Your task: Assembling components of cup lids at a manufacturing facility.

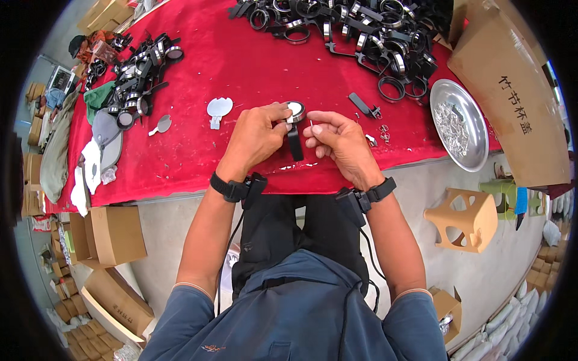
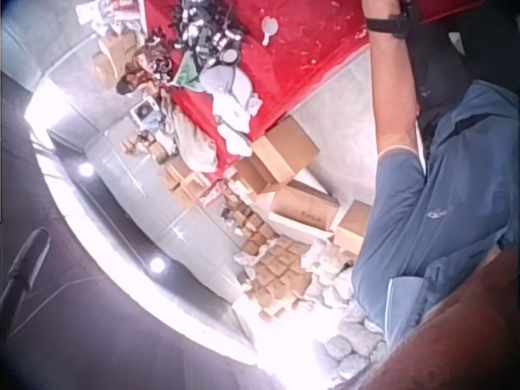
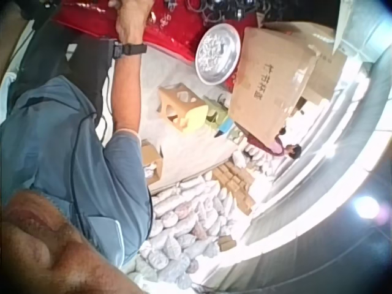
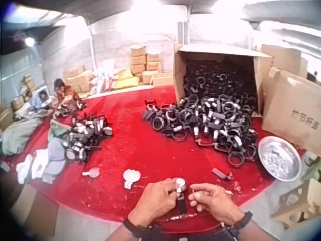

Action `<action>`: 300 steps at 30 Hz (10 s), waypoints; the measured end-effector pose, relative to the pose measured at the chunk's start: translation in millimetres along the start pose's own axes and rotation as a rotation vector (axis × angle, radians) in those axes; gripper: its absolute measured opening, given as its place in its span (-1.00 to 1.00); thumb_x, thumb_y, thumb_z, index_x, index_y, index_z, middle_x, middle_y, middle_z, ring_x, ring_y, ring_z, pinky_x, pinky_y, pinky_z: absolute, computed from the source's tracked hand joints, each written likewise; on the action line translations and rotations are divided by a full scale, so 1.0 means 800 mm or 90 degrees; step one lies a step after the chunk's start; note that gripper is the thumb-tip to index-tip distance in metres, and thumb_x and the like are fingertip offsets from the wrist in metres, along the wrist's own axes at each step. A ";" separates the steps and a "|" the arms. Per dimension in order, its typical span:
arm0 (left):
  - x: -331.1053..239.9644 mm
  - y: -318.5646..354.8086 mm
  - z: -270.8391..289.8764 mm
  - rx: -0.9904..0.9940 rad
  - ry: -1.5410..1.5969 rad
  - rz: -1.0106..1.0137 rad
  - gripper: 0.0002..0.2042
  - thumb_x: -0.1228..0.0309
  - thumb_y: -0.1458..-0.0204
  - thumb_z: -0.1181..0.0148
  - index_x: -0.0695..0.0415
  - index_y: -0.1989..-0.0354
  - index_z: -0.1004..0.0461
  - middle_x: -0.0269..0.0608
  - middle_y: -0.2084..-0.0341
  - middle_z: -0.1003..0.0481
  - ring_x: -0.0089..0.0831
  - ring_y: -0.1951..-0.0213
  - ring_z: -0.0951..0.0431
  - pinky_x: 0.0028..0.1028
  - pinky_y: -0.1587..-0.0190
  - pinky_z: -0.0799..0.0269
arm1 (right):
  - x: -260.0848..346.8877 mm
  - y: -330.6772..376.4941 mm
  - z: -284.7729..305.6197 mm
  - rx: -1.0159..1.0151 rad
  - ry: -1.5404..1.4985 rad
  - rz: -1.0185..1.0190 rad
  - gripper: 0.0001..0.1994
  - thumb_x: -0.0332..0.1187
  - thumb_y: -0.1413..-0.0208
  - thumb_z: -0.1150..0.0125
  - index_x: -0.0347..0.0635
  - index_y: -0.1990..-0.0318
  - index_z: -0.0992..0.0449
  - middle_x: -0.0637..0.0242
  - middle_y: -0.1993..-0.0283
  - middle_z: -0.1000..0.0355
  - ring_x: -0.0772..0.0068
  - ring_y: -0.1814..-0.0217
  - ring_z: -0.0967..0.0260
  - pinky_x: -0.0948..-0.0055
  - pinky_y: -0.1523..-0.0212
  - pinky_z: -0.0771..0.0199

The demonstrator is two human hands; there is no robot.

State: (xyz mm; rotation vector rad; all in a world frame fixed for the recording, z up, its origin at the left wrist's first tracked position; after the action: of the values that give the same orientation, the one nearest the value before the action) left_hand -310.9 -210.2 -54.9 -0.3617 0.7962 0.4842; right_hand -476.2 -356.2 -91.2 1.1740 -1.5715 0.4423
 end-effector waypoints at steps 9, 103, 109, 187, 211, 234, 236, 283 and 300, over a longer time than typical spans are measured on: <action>0.004 -0.003 -0.004 0.006 -0.018 -0.003 -0.66 0.49 -0.17 -0.37 0.26 -0.12 -0.74 0.25 -0.19 -0.66 0.19 -0.17 -0.72 -0.15 -0.26 -0.65 | -0.008 -0.009 -0.006 -0.080 0.235 0.090 -0.77 -0.52 -0.40 -0.35 -0.35 -0.13 -0.74 0.26 0.14 -0.74 0.59 0.19 -0.63 0.57 0.26 -0.57; 0.001 -0.006 -0.012 -0.039 -0.056 -0.008 -0.68 0.45 -0.14 -0.35 0.21 -0.07 -0.78 0.09 -0.13 -0.72 0.12 0.08 -0.79 -0.16 -0.08 -0.69 | 0.020 -0.006 -0.010 -0.257 0.812 0.628 -0.72 -0.50 -0.23 -0.41 -0.26 -0.08 -0.69 -0.02 -0.05 -0.61 -0.18 -0.16 -0.57 -0.03 -0.20 -0.62; 0.000 -0.001 -0.007 0.034 -0.055 0.015 -0.61 0.43 -0.16 -0.36 0.22 -0.18 -0.72 0.12 -0.22 -0.67 0.17 -0.18 -0.69 -0.11 -0.29 -0.60 | 0.060 -0.050 0.082 -0.242 1.202 0.379 -0.80 -0.41 -0.10 -0.49 -0.21 0.13 -0.69 0.04 0.12 -0.64 -0.13 -0.02 -0.60 -0.05 -0.07 -0.65; 0.021 0.065 -0.007 0.092 0.850 -0.058 0.03 0.46 0.00 -0.72 0.29 -0.66 -0.20 0.16 -0.60 -0.28 -0.08 -0.61 -0.31 -0.13 -0.68 -0.18 | -0.036 0.021 0.034 -0.350 0.562 0.365 -0.66 -0.17 -0.59 -0.14 -0.25 0.07 -0.70 0.25 0.45 -0.63 0.21 0.40 -0.61 0.19 0.28 -0.55; 0.219 -0.048 0.261 -0.416 -0.286 0.016 -0.23 0.18 -0.14 -0.58 0.34 -0.46 -0.47 0.25 -0.34 -0.57 0.04 -0.32 -0.61 -0.17 -0.41 -0.49 | -0.029 -0.015 0.023 -0.383 0.697 0.403 -0.74 -0.22 -0.56 -0.17 -0.18 0.10 -0.68 0.13 0.41 -0.63 -0.06 0.34 -0.65 -0.01 0.25 -0.59; 0.107 -0.300 0.035 -0.063 -0.363 -0.029 -0.75 0.34 -0.15 -0.38 0.13 0.08 -0.82 0.19 0.20 -0.75 0.19 0.07 -0.77 -0.02 -0.09 -0.69 | -0.018 -0.005 0.016 -0.346 0.641 0.487 -0.82 -0.33 -0.43 -0.26 -0.19 0.25 -0.58 0.08 0.37 -0.57 -0.08 0.28 -0.61 0.00 0.20 -0.62; 0.096 -0.283 0.039 -0.033 -0.363 -0.045 -0.74 0.35 -0.17 -0.37 0.16 0.03 -0.81 0.20 0.19 -0.75 0.15 0.09 -0.79 -0.08 -0.10 -0.69 | -0.019 -0.007 0.019 -0.343 0.637 0.490 -0.83 -0.33 -0.42 -0.27 -0.21 0.24 -0.58 0.08 0.37 -0.57 -0.08 0.29 -0.61 -0.01 0.20 -0.62; 0.175 0.054 0.120 -0.165 -0.184 0.141 -0.75 0.26 -0.19 -0.48 0.22 0.20 -0.71 0.07 0.27 -0.63 0.12 0.17 -0.70 0.05 0.07 -0.59 | -0.040 0.002 -0.089 -0.384 0.637 0.217 -0.59 -0.25 -0.33 -0.53 -0.40 -0.16 -0.69 0.16 0.21 -0.70 0.38 0.21 -0.60 0.32 0.12 -0.61; 0.192 0.079 0.166 -0.292 -0.194 0.138 -0.85 0.53 -0.23 -0.38 0.24 0.08 -0.59 -0.02 0.32 -0.70 0.03 0.23 -0.75 -0.03 0.17 -0.63 | -0.037 0.048 -0.020 -0.391 0.560 0.195 -0.59 -0.21 -0.42 -0.45 -0.36 -0.22 -0.68 0.11 0.05 -0.71 0.33 -0.01 -0.65 0.31 -0.12 -0.64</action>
State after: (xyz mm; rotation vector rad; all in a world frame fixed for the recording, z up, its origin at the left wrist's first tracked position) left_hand -174.7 -51.2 -92.5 -0.6117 0.4232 0.9070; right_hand -501.8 -313.5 -100.8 0.1866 -0.9739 0.5248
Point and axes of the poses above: each hand's wrist, its own y-axis away from the middle knuckle, its own z-axis out of the back of the hand, x = y × z, the point moved 3 cm from there along -y, towards the middle knuckle
